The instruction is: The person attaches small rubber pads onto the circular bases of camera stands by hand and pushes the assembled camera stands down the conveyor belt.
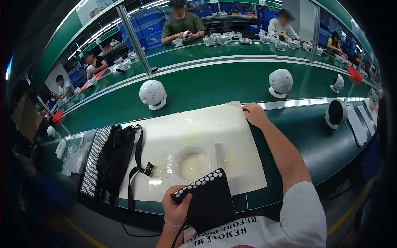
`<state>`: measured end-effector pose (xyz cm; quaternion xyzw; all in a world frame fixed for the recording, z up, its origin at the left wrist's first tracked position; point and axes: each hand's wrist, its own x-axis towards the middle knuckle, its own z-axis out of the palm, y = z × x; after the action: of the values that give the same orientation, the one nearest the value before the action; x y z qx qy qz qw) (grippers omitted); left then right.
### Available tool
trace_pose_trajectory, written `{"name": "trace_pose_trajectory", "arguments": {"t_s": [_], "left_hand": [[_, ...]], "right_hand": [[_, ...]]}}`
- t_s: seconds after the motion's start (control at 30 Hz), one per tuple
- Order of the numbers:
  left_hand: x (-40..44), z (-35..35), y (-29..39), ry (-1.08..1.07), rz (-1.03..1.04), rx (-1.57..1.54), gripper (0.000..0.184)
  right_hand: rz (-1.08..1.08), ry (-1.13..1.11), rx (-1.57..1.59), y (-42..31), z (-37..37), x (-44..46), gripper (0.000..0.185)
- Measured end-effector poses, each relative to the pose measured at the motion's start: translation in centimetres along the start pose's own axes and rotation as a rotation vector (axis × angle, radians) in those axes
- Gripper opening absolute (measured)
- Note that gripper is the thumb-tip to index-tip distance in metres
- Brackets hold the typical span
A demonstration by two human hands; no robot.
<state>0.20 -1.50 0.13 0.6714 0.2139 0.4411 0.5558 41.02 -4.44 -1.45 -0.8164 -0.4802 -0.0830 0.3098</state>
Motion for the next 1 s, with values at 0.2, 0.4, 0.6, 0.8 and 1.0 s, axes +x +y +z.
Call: {"name": "trace_pose_trajectory", "arguments": {"t_s": [0.2, 0.4, 0.6, 0.8, 1.0], "left_hand": [[0.05, -0.01, 0.0, 0.004, 0.022, 0.022, 0.021], [0.14, -0.03, -0.21, -0.001, 0.042, 0.039, 0.023], [0.06, 0.07, -0.14, 0.004, 0.033, 0.033, 0.023], [-0.01, 0.01, -0.22, 0.013, 0.024, 0.029, 0.023], [0.06, 0.05, -0.11, 0.007, 0.021, 0.038, 0.023]], "right_hand": [[-0.03, 0.01, -0.004, 0.15, 0.16, 0.07, 0.019], [-0.049, 0.026, 0.002, 0.4, 0.35, 0.11, 0.019], [-0.048, 0.024, -0.004, 0.59, 0.43, 0.07, 0.018], [-0.038, 0.037, -0.008, 0.43, 0.47, 0.01, 0.018], [-0.018, 0.022, -0.014, 0.63, 0.59, 0.12, 0.019]]}}
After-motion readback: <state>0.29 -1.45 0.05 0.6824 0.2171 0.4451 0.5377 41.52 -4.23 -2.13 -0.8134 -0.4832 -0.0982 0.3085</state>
